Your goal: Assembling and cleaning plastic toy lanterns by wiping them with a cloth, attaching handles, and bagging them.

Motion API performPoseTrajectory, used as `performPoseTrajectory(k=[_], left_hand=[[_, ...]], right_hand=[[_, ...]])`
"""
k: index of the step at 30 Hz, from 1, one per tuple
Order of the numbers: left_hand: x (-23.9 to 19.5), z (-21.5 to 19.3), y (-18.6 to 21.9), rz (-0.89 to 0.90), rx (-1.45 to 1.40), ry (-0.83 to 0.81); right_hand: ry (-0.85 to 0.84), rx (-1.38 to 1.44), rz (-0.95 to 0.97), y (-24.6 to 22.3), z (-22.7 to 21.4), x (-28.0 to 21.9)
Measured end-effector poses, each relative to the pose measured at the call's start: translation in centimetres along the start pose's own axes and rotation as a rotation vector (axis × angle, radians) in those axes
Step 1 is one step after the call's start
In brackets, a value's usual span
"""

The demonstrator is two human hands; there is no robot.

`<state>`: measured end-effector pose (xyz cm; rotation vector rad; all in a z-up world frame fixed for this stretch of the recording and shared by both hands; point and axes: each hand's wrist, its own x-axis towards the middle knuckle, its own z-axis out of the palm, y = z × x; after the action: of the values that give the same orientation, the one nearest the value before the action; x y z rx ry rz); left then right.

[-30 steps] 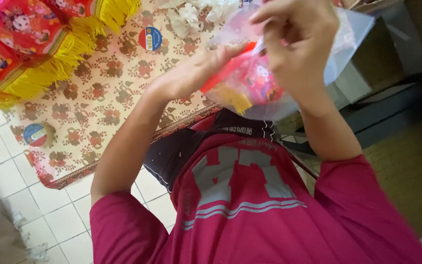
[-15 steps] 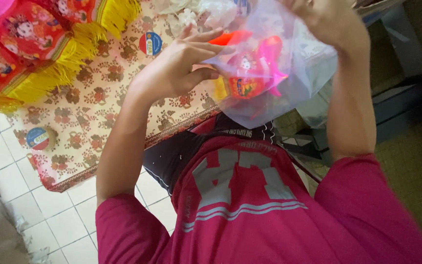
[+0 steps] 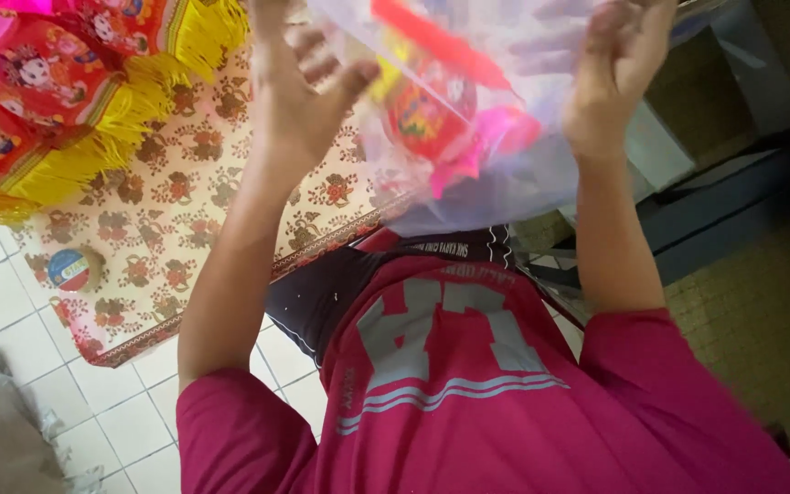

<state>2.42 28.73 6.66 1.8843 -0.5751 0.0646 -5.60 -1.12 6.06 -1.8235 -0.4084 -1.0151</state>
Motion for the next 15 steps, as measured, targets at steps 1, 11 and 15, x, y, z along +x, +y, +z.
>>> performPoseTrajectory(k=[1, 11, 15], left_hand=[[-0.1, 0.1, 1.3, -0.079, -0.055, -0.057], [-0.2, 0.7, 4.2, -0.184, -0.106, -0.499], [-0.5, 1.5, 2.5, 0.149, -0.026, -0.290]], right_hand=[[0.100, 0.055, -0.070, 0.4, 0.2, -0.1], [0.392, -0.169, -0.210, -2.1, 0.2, 0.4], [0.352, -0.020, -0.212, -2.4, 0.7, 2.0]])
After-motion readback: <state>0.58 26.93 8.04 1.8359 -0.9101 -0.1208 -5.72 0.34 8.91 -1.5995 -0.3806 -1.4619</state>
